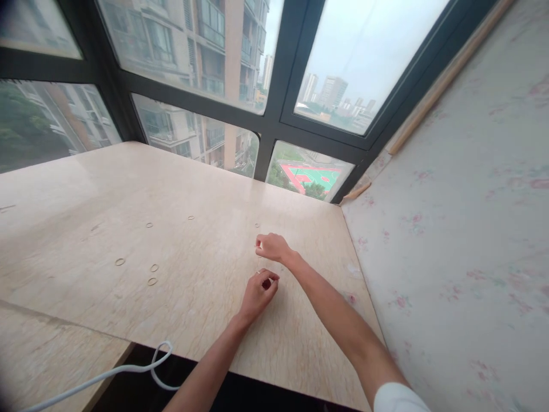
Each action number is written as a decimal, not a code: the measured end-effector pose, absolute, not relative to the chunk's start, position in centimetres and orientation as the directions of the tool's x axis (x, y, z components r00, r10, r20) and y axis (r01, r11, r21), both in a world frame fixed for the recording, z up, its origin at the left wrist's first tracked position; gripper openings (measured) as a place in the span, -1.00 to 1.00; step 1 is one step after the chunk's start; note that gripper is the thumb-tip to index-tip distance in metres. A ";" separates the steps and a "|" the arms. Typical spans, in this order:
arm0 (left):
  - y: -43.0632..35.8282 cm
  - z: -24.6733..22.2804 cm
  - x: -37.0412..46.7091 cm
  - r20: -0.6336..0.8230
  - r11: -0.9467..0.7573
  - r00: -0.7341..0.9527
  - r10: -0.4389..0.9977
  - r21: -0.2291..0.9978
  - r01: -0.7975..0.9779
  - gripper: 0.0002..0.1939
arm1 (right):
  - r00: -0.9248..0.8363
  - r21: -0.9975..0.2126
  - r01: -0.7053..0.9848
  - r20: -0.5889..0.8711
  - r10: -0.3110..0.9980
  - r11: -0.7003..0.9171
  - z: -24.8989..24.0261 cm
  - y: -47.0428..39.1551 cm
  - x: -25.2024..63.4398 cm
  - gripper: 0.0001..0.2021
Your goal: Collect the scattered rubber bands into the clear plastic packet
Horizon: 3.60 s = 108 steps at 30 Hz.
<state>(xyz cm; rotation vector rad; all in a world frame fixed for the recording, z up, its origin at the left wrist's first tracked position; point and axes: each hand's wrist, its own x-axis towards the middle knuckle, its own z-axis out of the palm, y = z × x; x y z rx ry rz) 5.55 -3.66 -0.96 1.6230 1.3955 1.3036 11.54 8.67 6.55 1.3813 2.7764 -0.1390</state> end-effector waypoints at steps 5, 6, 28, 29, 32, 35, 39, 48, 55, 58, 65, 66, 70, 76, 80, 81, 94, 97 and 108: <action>-3.6 -0.9 5.6 0.285 -0.260 -0.011 0.958 0.891 0.371 -0.87 | -0.443 -0.226 0.867 0.055 0.895 0.443 6.9 3.3 20.6 -0.79; -3.6 -0.9 5.6 0.285 -0.262 -0.006 0.959 0.889 0.377 -0.87 | -0.364 -0.348 0.858 0.106 0.925 0.378 6.7 1.9 22.8 -0.80; -3.2 -0.3 6.3 0.285 -0.259 0.011 0.959 0.857 0.446 -0.87 | -0.031 -0.229 0.973 0.038 0.999 0.039 5.7 -6.7 36.7 -0.80; -3.2 -0.3 6.3 0.282 -0.257 0.009 0.959 0.858 0.446 -0.87 | -0.033 -0.220 0.975 0.041 0.999 0.041 5.8 -6.6 36.7 -0.80; -3.2 -0.3 6.3 0.280 -0.252 0.003 0.960 0.859 0.445 -0.87 | -0.032 -0.240 0.970 0.079 0.996 0.050 6.2 -6.8 36.9 -0.77; -3.2 -0.3 6.3 0.285 -0.257 0.002 0.959 0.861 0.440 -0.87 | -0.048 -0.289 0.954 0.125 0.991 0.083 6.3 -7.6 36.4 -0.73; -3.1 -0.5 6.3 0.289 -0.262 0.007 0.957 0.858 0.442 -0.87 | -0.144 -0.355 0.921 0.079 0.987 0.162 5.7 -8.3 34.0 -0.72; -3.1 -0.8 6.4 0.289 -0.258 -0.004 0.957 0.858 0.443 -0.88 | -0.253 0.060 0.963 -0.138 0.958 0.263 4.4 -4.3 28.5 -0.76; -3.0 -0.5 6.5 0.290 -0.251 -0.019 0.957 0.859 0.446 -0.89 | -0.326 0.072 0.937 -0.168 0.930 0.342 4.6 -3.2 28.8 -0.80; -3.0 -0.3 6.5 0.287 -0.248 -0.023 0.958 0.862 0.442 -0.88 | -0.285 -0.059 0.958 -0.092 0.954 0.281 4.9 -3.6 30.1 -0.81; -3.1 -0.3 6.6 0.272 -0.236 -0.017 0.962 0.861 0.452 -0.87 | 0.077 -0.580 0.814 0.118 0.990 0.006 5.5 -6.5 35.9 -0.69; -3.1 -0.3 6.6 0.271 -0.234 -0.017 0.962 0.860 0.454 -0.87 | 0.135 -0.608 0.793 0.112 0.985 -0.040 5.4 -6.8 36.5 -0.67; -3.1 -0.4 6.6 0.274 -0.236 -0.019 0.961 0.858 0.457 -0.88 | 0.196 -0.627 0.773 0.086 0.977 -0.099 4.9 -7.0 37.8 -0.64; -3.1 -0.2 6.7 0.266 -0.224 -0.026 0.964 0.857 0.464 -0.87 | 0.193 -0.626 0.775 0.103 0.976 -0.087 5.2 -7.0 37.9 -0.63; -3.2 -0.2 6.8 0.242 -0.202 -0.038 0.969 0.876 0.438 -0.87 | 0.272 -0.670 0.736 0.159 0.949 -0.099 4.9 -8.7 37.4 -0.64; -3.2 -0.2 6.7 0.228 -0.190 -0.040 0.973 0.884 0.427 -0.87 | 0.271 -0.673 0.734 0.171 0.947 -0.088 4.6 -9.4 37.2 -0.64; 8.3 2.4 0.8 0.118 0.064 -0.256 0.960 0.793 0.606 -0.75 | 0.025 -0.621 0.765 0.292 0.956 0.170 -1.5 -12.3 34.8 -0.62; 11.9 2.7 0.0 0.108 0.118 -0.218 0.970 0.575 0.810 -0.68 | 0.049 -0.659 0.737 0.269 0.962 0.147 -1.5 -12.0 35.2 -0.60; 15.3 2.6 0.0 -0.011 -0.022 0.026 1.000 0.269 0.963 -0.76 | 0.190 -0.793 0.608 0.190 0.963 0.037 -2.4 -12.2 35.2 -0.55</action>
